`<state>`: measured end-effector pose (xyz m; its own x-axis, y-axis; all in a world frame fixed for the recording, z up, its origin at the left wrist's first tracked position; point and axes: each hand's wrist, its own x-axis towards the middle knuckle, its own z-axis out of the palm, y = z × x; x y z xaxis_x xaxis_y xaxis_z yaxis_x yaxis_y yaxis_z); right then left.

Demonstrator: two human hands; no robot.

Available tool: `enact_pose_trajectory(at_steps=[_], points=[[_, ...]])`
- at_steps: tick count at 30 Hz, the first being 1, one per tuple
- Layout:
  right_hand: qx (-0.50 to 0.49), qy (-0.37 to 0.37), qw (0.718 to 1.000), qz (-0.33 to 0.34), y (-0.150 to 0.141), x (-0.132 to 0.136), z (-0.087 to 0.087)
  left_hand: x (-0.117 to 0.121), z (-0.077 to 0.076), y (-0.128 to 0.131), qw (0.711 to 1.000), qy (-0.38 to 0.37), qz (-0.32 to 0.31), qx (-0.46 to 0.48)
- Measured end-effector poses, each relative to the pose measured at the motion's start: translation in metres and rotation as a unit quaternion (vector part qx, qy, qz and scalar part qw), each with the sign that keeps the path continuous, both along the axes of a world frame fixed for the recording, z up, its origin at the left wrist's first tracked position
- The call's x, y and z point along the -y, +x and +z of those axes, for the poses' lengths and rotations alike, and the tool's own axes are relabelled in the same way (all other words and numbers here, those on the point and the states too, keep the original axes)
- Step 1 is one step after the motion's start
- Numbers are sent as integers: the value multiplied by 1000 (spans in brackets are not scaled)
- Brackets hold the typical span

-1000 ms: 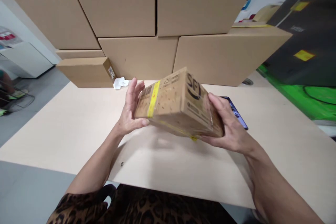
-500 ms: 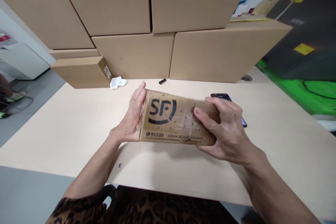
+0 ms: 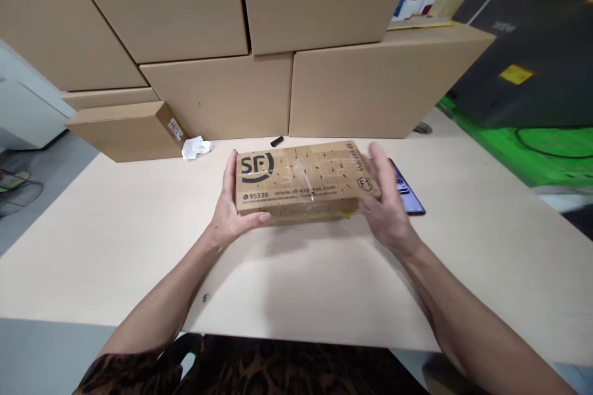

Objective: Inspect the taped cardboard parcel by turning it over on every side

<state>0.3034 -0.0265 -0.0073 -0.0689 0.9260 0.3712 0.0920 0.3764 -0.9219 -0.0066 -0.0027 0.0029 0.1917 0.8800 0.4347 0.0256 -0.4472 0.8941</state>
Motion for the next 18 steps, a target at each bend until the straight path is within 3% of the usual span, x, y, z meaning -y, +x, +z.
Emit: enact_pose_trajectory(at_steps=[3, 6, 12, 18], points=[[-62, -65, 995, 41, -10, -6, -17, 2, -8, 3, 996, -62, -35, 54], [-80, -61, 994, 51, -16, -4, -22, 7, -11, 5, 990, -89, -25, 109], [-53, 35, 998, -31, -15, 9, 0, 16, 0, 10, 984, -110, -57, 127], [-40, 12, 999, -20, -12, 12, 7, 17, 5, 9, 993, -57, -72, 68]])
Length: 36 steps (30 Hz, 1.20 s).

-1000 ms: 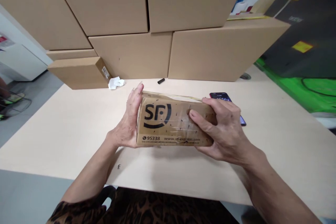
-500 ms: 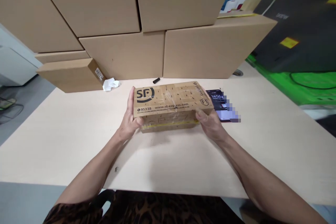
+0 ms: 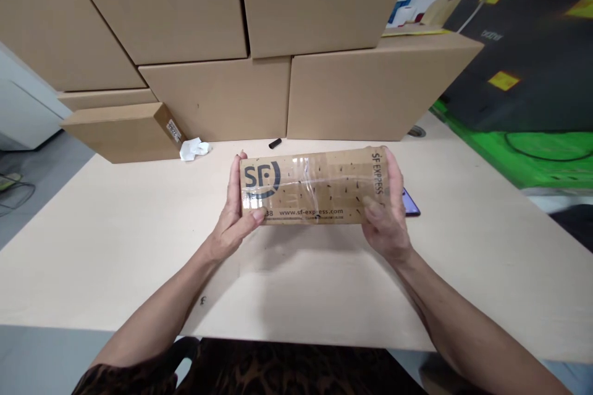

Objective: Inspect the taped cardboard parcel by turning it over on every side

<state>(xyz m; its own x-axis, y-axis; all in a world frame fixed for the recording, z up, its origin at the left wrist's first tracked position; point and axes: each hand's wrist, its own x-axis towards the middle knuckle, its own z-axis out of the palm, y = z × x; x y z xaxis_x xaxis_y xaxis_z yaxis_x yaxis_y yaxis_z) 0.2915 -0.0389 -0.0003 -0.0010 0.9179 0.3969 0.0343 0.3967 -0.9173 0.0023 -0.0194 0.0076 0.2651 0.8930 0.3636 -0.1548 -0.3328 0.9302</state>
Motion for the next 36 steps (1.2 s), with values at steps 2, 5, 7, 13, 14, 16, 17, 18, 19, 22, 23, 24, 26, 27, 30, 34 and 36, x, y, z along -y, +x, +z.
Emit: enact_pose_trajectory(at_steps=[2, 5, 7, 13, 14, 16, 17, 18, 19, 22, 23, 24, 26, 27, 30, 34, 36], points=[[0, 23, 1000, -1, 0, 1, 0, -1, -1, 1, 1000, 13, 8, 0], [-3, 33, 999, -9, -1, 0, 1, -5, -5, 5, 1000, 7, 28, 11], [-13, 6, 1000, -12, -3, -4, 1, -8, -8, 9, 998, 13, 53, 18], [-135, -53, 987, -62, -13, -17, -11, -10, -16, 19, 985, -51, 153, 66], [-155, -86, 981, -76, -14, -19, -13, -10, -15, 19, 979, -97, 162, 75], [-177, -170, 967, -75, -15, -19, -16, -10, -13, 19, 965, -193, 158, 83], [-179, -207, 960, -57, -16, -19, -16, -10, -11, 19, 958, -234, 141, 82], [-175, -234, 956, -32, -16, -18, -16, -11, -8, 19, 954, -265, 116, 80], [-168, -247, 954, -3, -16, -17, -14, -10, -6, 19, 953, -280, 89, 78], [-139, -196, 970, 40, -14, -13, -5, -9, -2, 19, 965, -241, 48, 89], [-130, -164, 977, 38, -13, -12, -2, -8, -1, 18, 971, -217, 48, 93], [-122, -134, 983, 36, -12, -11, 0, -7, 0, 18, 975, -195, 47, 97], [-111, -102, 988, 36, -11, -12, 2, -7, 0, 17, 979, -175, 38, 98], [-106, -100, 989, 38, -10, -13, 1, -7, -1, 16, 979, -175, 29, 95], [-90, -109, 989, 32, -10, -16, -6, -9, -5, 15, 982, -172, 12, 78], [-115, -114, 987, -5, -10, -19, -13, -10, -8, 11, 995, -81, 38, 38], [-148, -143, 979, 1, -9, -20, -12, -9, -8, 8, 998, -40, 35, 16]])
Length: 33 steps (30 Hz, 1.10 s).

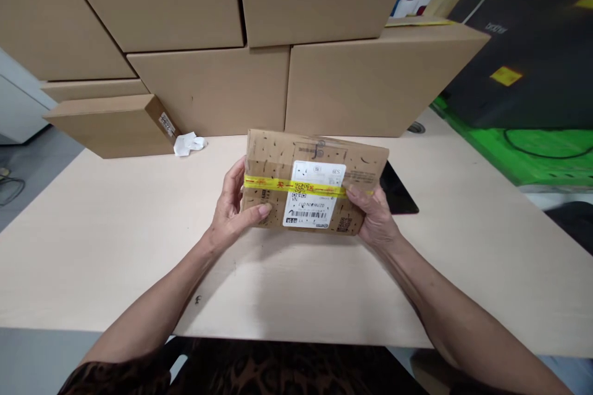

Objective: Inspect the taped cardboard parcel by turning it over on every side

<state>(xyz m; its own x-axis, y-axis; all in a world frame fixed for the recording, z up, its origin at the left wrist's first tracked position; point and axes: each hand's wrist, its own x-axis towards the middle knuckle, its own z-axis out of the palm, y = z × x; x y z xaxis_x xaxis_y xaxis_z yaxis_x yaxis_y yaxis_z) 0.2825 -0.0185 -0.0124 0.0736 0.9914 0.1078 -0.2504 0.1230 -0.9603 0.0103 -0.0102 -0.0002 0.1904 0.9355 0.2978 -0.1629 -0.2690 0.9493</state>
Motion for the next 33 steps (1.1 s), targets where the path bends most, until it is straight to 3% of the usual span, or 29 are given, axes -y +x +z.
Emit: enact_pose_trajectory(at_steps=[4, 7, 9, 11, 15, 20, 27, 30, 33], points=[[-78, -25, 997, 11, 2, -1, 5, 3, 3, -4, 999, 17, -16, -36], [-85, 5, 996, 10, -1, 5, 7, 4, 5, -1, 998, -32, -38, -44], [-59, 31, 998, 14, -3, 9, 7, 5, 3, 4, 996, -73, -52, -30], [-29, 53, 998, 26, -6, 13, 6, 4, -1, 9, 995, -89, -28, -21], [14, 104, 994, 23, -7, 16, 5, 2, -11, 9, 997, -58, 41, -36], [94, 217, 971, -13, 6, 9, 4, -5, -16, -2, 998, -13, 27, -55], [121, 135, 979, 96, 10, -4, -14, -19, -5, -2, 996, -54, 50, 55], [141, 148, 975, 88, 15, -4, -17, -15, 2, -2, 996, -56, 20, 63], [182, 215, 958, 43, 22, -3, -18, -11, 1, -5, 997, -44, 0, 64]])
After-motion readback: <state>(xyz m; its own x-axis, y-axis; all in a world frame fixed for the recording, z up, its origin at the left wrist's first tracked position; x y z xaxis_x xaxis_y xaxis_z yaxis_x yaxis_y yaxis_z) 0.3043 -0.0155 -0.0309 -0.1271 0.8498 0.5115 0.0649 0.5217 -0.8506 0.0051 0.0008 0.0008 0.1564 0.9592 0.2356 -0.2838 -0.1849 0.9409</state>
